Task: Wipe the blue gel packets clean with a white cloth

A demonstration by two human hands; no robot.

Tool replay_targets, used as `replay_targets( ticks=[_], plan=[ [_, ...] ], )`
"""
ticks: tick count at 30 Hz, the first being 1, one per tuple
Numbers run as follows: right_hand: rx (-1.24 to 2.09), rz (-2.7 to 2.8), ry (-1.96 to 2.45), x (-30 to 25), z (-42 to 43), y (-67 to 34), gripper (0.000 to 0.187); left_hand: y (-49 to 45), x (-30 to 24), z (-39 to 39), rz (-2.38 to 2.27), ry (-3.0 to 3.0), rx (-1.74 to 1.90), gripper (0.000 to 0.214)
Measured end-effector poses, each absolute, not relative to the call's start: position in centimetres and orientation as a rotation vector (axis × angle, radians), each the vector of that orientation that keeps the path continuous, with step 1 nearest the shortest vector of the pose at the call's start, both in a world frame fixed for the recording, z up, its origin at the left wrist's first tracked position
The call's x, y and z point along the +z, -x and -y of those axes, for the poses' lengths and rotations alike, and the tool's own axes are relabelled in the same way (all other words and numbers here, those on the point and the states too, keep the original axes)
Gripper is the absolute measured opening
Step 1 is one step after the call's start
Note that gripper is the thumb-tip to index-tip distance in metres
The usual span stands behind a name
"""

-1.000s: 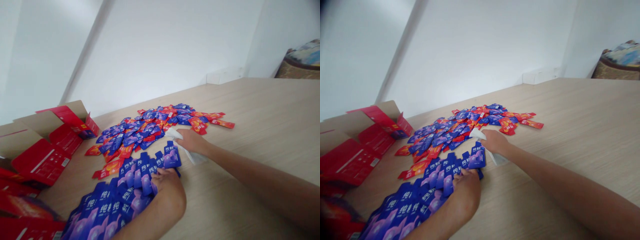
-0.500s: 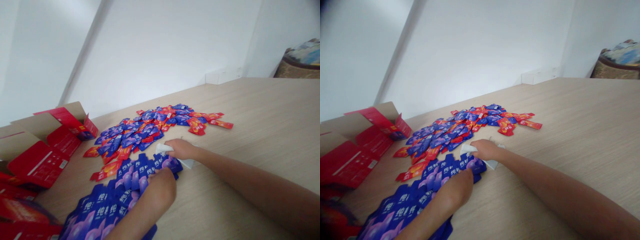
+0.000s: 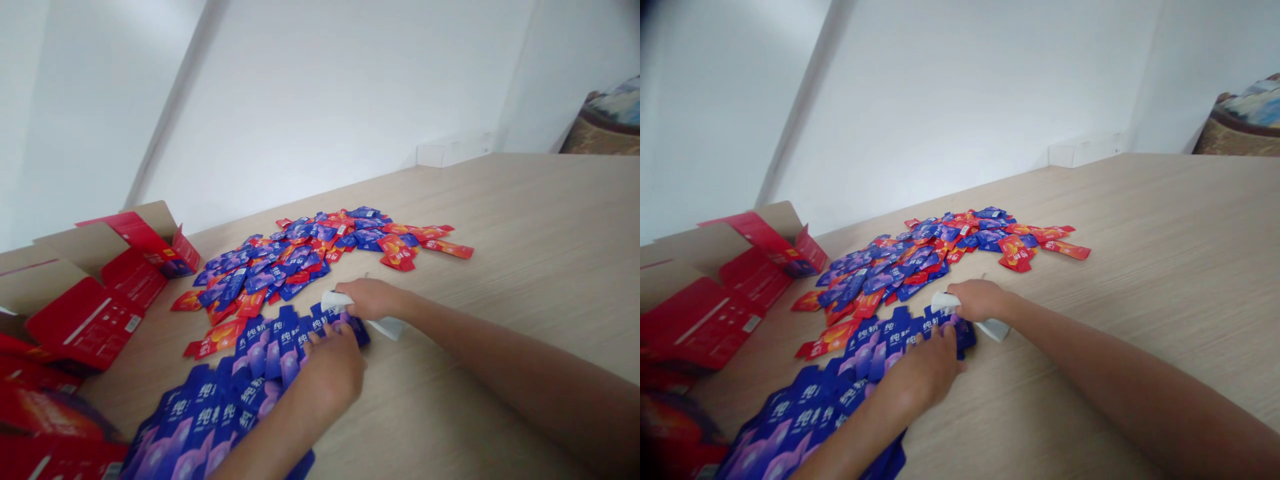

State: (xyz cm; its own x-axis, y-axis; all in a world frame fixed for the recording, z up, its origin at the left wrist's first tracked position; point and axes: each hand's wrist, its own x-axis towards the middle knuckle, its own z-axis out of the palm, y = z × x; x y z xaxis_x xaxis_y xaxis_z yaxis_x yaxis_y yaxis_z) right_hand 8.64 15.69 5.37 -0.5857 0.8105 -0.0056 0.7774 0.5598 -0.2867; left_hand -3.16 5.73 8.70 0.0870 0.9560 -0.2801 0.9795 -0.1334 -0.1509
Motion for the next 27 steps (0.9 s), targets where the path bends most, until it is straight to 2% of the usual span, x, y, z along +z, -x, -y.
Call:
replay_targets(
  ticks=[4,8,13,20,27],
  plan=[
    [0.499,2.668,1.362,5.9,-15.1,-8.3,0.043,2.7,7.5,-5.5,-1.988,-2.149,-0.571,0.076],
    [0.482,2.61,1.268,6.7,-14.9,-8.3,0.03,2.3,6.3,-5.9,-2.039,-2.054,-0.634,0.066],
    [0.433,2.736,1.043,6.2,-14.7,-7.6,0.026,2.2,5.7,-5.8,-2.081,-2.089,-0.646,0.063],
    [0.188,2.625,1.381,5.3,-15.5,-8.1,0.032,2.6,5.1,-5.3,-2.108,-2.214,-0.609,0.058],
    [0.431,2.731,1.059,5.5,-14.9,-7.5,0.022,2.2,5.1,-5.2,-2.151,-2.255,-0.635,0.06]
  ],
)
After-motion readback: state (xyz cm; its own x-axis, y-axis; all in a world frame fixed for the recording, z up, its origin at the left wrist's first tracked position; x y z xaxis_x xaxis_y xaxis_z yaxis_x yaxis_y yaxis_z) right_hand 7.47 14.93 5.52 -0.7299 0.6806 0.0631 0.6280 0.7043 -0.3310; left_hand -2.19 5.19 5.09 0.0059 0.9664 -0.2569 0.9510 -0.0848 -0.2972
